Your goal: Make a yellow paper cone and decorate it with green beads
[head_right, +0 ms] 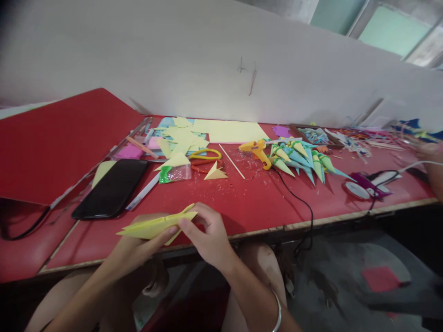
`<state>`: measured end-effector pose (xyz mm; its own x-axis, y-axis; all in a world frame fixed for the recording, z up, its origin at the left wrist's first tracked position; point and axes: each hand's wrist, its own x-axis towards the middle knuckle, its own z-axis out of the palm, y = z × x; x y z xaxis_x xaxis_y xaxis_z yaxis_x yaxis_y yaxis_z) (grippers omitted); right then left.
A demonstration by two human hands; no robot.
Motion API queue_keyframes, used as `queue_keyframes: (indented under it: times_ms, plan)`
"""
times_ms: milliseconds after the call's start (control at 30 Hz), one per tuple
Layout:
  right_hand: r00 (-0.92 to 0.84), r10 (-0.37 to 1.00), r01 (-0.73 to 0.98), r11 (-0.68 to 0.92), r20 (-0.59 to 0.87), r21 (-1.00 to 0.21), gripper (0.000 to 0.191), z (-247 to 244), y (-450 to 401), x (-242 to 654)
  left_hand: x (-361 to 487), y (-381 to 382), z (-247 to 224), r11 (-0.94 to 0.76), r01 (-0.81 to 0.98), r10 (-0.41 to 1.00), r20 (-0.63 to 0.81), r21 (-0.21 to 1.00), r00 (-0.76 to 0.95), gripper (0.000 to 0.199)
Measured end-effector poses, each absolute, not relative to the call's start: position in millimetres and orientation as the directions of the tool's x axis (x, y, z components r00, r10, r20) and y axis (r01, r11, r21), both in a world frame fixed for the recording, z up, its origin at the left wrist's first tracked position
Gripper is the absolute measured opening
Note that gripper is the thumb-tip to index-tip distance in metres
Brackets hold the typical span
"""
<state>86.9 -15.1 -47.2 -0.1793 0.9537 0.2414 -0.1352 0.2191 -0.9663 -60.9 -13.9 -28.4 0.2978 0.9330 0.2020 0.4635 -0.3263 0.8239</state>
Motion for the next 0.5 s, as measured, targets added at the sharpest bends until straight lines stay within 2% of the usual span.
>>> queue_keyframes:
  times_ms: [300, 500]
  plan:
    - [-0.017, 0.999, -0.185, 0.044, 0.048, -0.982, 0.020, -47.9, -14.5, 85.7, -56.9, -13.3, -30.5, -0.253, 0.467, 0.959, 0.158, 0.847, 0.235, 0.027]
    - [0.014, 0.996, -0.236, 0.090, 0.090, -0.968, 0.023, -46.4, -13.9, 85.1, -55.5, -13.6, -32.1, -0.240, 0.461, 0.966, 0.164, 0.854, 0.199, 0.028]
